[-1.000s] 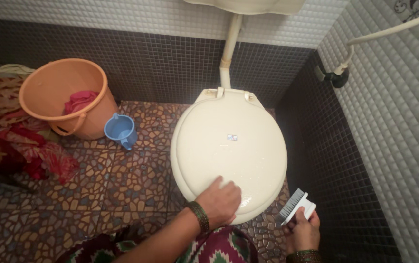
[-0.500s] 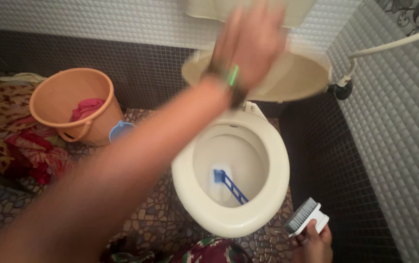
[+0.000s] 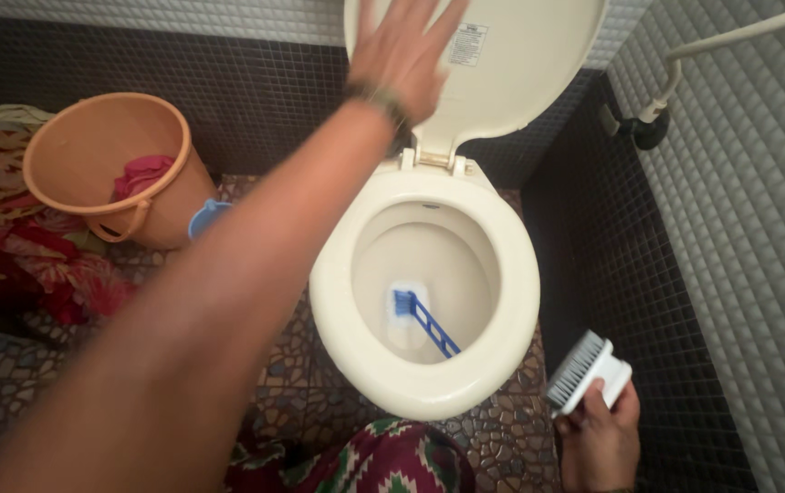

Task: The person scrubs the closed toilet lid with a brush, then opens the lid and scrubs the rim and bowl. They fill a blue cup with water from a wall tap and pour it into the toilet bowl to rinse the surface.

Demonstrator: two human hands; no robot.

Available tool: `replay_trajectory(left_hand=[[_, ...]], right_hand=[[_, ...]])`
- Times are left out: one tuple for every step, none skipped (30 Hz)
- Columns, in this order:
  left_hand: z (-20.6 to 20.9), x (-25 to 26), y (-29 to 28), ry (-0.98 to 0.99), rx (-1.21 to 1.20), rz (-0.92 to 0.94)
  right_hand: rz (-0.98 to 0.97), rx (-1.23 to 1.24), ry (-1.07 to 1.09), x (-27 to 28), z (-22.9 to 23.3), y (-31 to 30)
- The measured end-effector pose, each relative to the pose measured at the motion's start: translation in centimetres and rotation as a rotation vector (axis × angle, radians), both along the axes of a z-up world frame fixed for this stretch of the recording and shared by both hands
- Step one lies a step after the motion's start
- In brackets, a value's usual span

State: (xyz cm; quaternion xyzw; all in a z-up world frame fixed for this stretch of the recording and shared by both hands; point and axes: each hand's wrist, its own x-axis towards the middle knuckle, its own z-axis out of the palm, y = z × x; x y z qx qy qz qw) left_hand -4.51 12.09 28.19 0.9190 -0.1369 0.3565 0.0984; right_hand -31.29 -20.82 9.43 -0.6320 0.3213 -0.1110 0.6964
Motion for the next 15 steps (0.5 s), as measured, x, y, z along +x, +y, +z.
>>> replay_trajectory(left_hand=[[-1.5,-1.2,1.0,0.040,-0.001,0.009],[-3.1,-2.5,1.9,0.079,-0.004,0.019],[-4.7,-3.7,2.8,0.088,-0.043,0.023],[-6.1,-4.8,3.9,0.095,-0.079,0.027],[-7.4,-6.0,4.9,0.125,-0.144,0.045],[-8.8,-7.4,5.8,0.156,-0.211,0.063],[-10.2,-9.1,6.9,0.169,-0.298,0.100],[-11.6,-10.7,8.1,0.178,-0.386,0.133],[-13.0,-12.4,9.4,0.102,-0.460,0.125],[-14.5,-14.1,10.7,0.025,-0.533,0.114],[-16.2,-15.8,12.0,0.056,-0.601,0.136],[-17.9,-17.6,13.1,0.089,-0.669,0.157],[-19.5,-19.2,14.3,0.100,-0.707,0.216],[-20.9,-20.7,15.3,0.117,-0.741,0.275],[-22.2,-22.2,16.2,0.160,-0.770,0.347]], right_hand=[[0.050,-0.061,-0.009,0.3,0.6,0.8],[0.100,-0.125,-0.018,0.8,1.3,1.5],[0.151,-0.188,-0.027,1.4,2.0,2.1],[0.259,-0.487,0.034,2.2,2.5,2.8],[0.366,-0.786,0.096,3.1,3.0,3.6],[0.476,-1.085,0.162,3.8,3.5,4.2],[0.529,-1.134,0.307,4.5,3.7,4.9],[0.576,-1.179,0.452,5.4,3.9,5.7],[0.619,-1.221,0.599,6.5,4.0,6.4],[0.622,-1.259,0.590,7.6,4.2,6.8],[0.624,-1.296,0.580,8.7,4.3,7.1],[0.626,-1.334,0.573,9.9,4.3,7.3],[0.638,-1.366,0.549,11.6,4.4,7.4],[0.652,-1.393,0.529,13.4,4.3,7.6],[0.653,-1.399,0.491,15.7,4.2,7.7]])
